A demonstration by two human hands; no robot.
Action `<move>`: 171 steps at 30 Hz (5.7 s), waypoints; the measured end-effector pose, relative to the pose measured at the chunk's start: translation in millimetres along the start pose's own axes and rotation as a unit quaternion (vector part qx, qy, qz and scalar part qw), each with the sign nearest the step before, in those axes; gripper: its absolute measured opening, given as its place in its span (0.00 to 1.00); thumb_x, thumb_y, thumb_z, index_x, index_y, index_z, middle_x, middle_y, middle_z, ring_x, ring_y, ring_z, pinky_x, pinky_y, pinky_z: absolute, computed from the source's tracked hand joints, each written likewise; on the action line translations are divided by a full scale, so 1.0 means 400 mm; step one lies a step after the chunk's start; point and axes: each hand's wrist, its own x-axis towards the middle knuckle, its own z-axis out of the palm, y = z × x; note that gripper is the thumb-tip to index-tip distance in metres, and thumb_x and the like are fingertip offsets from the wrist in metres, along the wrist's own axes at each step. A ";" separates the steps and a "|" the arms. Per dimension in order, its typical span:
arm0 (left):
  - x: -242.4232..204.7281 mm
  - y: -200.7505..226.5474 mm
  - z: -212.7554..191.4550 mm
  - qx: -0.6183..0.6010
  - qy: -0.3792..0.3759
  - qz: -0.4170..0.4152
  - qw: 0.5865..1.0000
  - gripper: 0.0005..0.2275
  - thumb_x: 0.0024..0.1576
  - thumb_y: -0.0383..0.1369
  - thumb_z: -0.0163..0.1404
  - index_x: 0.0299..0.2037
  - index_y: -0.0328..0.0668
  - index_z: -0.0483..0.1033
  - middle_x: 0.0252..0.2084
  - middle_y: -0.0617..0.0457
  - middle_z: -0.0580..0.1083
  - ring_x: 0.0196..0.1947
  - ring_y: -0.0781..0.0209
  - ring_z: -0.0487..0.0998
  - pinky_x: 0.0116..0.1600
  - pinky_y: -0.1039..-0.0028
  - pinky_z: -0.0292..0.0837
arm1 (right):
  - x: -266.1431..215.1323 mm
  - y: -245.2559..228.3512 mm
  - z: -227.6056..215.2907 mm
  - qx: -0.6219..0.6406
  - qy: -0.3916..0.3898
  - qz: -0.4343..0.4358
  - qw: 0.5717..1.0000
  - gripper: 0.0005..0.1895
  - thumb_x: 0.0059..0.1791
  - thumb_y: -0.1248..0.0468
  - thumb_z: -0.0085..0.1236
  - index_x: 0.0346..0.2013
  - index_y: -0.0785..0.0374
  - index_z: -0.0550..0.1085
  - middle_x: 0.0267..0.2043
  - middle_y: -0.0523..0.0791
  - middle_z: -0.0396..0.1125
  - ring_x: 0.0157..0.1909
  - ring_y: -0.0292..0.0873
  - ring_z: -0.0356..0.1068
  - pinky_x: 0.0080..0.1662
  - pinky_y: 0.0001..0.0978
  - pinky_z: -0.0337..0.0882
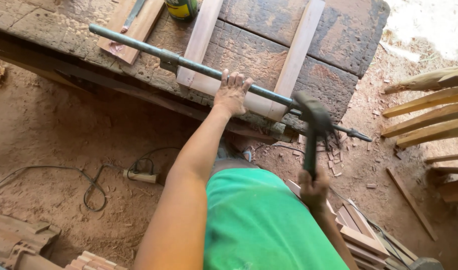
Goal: The person positions a long metal bar clamp across a wooden frame on a workbench and tightens it, then uses a hammer to drive nails into the frame. They reach into an open can, reposition the clamp and frame, hammer again, and finally lift the clamp and frame pieces aside.
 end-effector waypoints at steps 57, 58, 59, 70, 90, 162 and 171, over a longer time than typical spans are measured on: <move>-0.365 -0.426 -0.122 -0.330 0.155 -0.077 0.928 0.20 0.50 0.40 0.62 0.50 0.42 0.77 0.45 0.46 0.78 0.46 0.44 0.79 0.51 0.58 0.73 | 0.908 -0.087 0.523 -0.136 -0.047 0.105 0.984 0.32 0.50 0.56 0.60 0.66 0.63 0.66 0.49 0.59 0.71 0.52 0.60 0.72 0.53 0.49 0.70; -0.326 -0.425 -0.149 -0.329 0.158 -0.033 0.930 0.20 0.51 0.41 0.62 0.51 0.43 0.77 0.45 0.46 0.78 0.46 0.44 0.78 0.52 0.58 0.73 | 0.891 -0.075 0.532 -0.146 -0.034 0.093 0.984 0.33 0.50 0.56 0.61 0.67 0.64 0.65 0.50 0.60 0.71 0.52 0.61 0.72 0.53 0.49 0.70; -0.280 -0.423 -0.174 -0.330 0.152 -0.023 0.931 0.20 0.51 0.41 0.62 0.51 0.43 0.77 0.45 0.46 0.78 0.46 0.44 0.78 0.52 0.58 0.73 | 0.883 -0.083 0.525 -0.146 -0.026 0.102 0.984 0.33 0.50 0.56 0.61 0.67 0.64 0.65 0.50 0.60 0.71 0.52 0.61 0.72 0.53 0.49 0.70; 0.062 -0.287 -0.184 -0.189 -0.037 0.249 0.949 0.24 0.49 0.44 0.62 0.54 0.44 0.74 0.45 0.47 0.74 0.49 0.48 0.75 0.54 0.58 0.69 | 0.625 -0.022 0.158 -0.242 0.175 0.184 0.937 0.12 0.56 0.63 0.59 0.51 0.68 0.77 0.44 0.52 0.73 0.45 0.49 0.73 0.46 0.41 0.75; 0.157 -0.159 -0.101 -0.088 -0.143 0.009 0.986 0.12 0.44 0.45 0.58 0.34 0.53 0.84 0.36 0.49 0.81 0.39 0.49 0.83 0.43 0.57 0.78 | 0.423 0.578 -0.174 0.289 0.515 0.496 0.636 0.22 0.50 0.51 0.67 0.46 0.62 0.68 0.38 0.47 0.70 0.32 0.44 0.73 0.29 0.38 0.75; -0.395 -0.178 -0.046 -0.350 0.135 -0.245 0.894 0.21 0.50 0.44 0.61 0.49 0.38 0.80 0.48 0.42 0.79 0.49 0.45 0.80 0.54 0.62 0.75 | 0.872 0.352 -0.048 -0.201 0.177 0.209 0.940 0.16 0.52 0.58 0.57 0.45 0.69 0.69 0.37 0.56 0.67 0.37 0.59 0.69 0.39 0.53 0.71; -0.625 -0.102 0.052 -0.396 0.151 -0.474 0.772 0.22 0.50 0.42 0.62 0.51 0.36 0.79 0.47 0.42 0.80 0.46 0.50 0.82 0.53 0.65 0.77 | 0.857 0.353 -0.046 -0.126 0.133 0.211 0.960 0.23 0.53 0.59 0.60 0.57 0.67 0.65 0.47 0.56 0.70 0.49 0.57 0.71 0.50 0.50 0.70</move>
